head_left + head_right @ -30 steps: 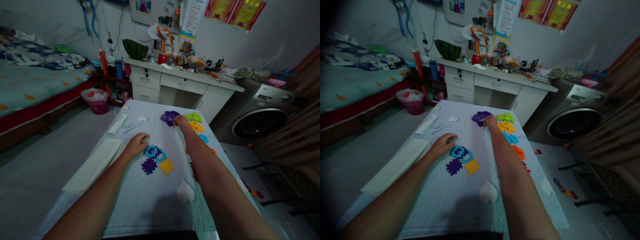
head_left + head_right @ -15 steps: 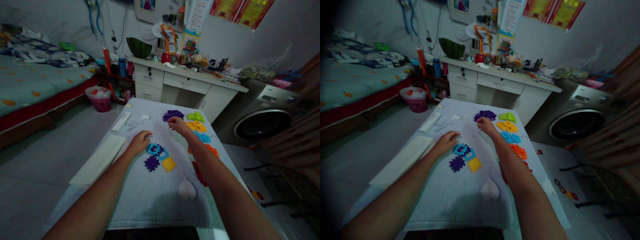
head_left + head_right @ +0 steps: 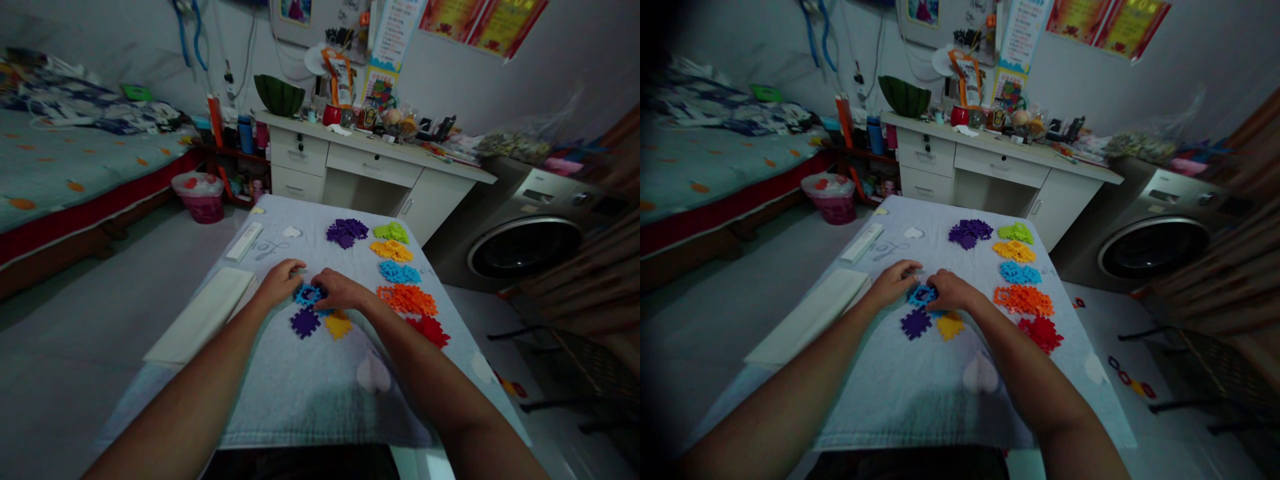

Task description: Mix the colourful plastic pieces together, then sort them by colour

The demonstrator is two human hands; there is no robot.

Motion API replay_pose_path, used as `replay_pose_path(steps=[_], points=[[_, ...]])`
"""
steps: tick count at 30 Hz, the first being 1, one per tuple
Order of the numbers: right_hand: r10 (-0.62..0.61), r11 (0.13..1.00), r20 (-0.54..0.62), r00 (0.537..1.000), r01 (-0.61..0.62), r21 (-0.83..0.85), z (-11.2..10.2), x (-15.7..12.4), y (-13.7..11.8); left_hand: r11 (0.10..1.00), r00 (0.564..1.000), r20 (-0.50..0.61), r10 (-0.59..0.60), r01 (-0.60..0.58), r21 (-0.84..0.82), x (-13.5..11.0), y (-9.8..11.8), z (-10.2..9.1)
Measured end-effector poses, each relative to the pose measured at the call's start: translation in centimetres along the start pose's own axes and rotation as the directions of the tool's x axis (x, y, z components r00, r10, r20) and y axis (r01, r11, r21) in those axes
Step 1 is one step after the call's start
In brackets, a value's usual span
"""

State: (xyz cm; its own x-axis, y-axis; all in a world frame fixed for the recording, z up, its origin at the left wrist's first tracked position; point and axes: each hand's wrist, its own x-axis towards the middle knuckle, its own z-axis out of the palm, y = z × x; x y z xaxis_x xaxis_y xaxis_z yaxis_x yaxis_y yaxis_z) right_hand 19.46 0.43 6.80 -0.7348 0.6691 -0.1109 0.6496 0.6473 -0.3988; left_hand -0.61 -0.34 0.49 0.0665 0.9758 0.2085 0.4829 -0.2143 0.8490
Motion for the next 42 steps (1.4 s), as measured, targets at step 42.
replay_pose_path(steps=[42], points=[[0.497,0.862,-0.329,0.803,-0.499,0.084,-7.7,-9.3,11.2,0.999,0.999,0.026,0.018,-0.019,0.031,0.0,-0.5,0.0]])
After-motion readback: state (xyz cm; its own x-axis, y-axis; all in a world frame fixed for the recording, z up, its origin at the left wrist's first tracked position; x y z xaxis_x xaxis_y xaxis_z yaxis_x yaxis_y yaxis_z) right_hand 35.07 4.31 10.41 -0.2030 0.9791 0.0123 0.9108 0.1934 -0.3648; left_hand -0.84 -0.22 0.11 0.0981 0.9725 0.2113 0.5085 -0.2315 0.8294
